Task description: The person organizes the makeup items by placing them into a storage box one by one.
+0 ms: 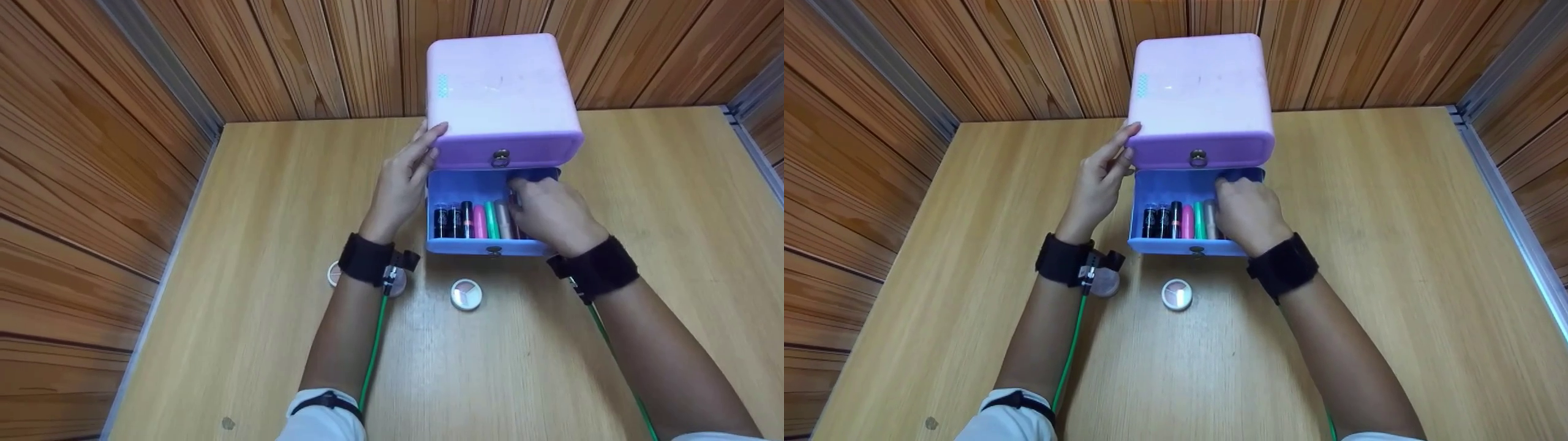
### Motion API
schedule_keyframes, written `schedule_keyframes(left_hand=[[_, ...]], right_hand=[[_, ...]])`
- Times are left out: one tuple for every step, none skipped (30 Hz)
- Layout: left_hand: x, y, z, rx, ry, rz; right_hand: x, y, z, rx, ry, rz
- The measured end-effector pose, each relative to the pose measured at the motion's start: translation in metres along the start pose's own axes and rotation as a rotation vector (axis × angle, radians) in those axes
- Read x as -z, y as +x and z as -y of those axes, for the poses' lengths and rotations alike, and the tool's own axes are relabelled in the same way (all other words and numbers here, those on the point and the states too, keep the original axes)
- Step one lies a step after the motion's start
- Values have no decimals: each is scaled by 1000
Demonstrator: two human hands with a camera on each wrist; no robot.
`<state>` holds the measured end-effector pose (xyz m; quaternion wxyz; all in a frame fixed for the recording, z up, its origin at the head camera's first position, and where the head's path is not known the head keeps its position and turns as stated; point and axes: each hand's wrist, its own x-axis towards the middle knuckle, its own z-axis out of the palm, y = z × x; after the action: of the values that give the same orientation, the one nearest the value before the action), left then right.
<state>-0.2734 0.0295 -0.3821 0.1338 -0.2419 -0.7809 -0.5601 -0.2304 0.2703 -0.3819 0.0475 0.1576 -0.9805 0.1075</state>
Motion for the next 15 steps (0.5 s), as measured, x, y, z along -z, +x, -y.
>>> schedule_keyframes(left_hand=[[0,0,0,2,0,1],[0,0,0,5,1,2],[0,-1,0,9,-1,3],[1,-1,0,12,-2,2],[1,-1,0,14,-2,0],[2,-1,0,22,-4,-1],[4,-2,0,28,-5,-2],[5,-2,0,34,-8,-2],[6,-2,0,41,-9,-2],[8,-2,1,46,-12,-2],[10,-3,1,52,-16,-3],[11,-3,2,58,-21,-4],[13,-3,2,60,-25,-7],[15,-3,3,60,-27,-13],[16,-3,4,59,-27,-18]], right_hand=[[1,-1,1,-7,5,7],[3,-3,1,-9,12,8],[4,-4,2,-10,20,4],[6,-5,4,-8,30,-3],[7,-7,5,-4,40,-16],[8,-8,6,-1,49,-28],[9,-10,8,3,59,-43],[10,-11,9,5,71,-61],[10,-13,11,2,80,-78],[11,-15,12,-2,91,-98],[11,-16,13,-4,101,-123],[11,-18,14,-8,113,-150],[11,-20,14,-9,125,-182],[10,-22,15,-7,136,-218],[10,-24,15,-3,149,-253]])
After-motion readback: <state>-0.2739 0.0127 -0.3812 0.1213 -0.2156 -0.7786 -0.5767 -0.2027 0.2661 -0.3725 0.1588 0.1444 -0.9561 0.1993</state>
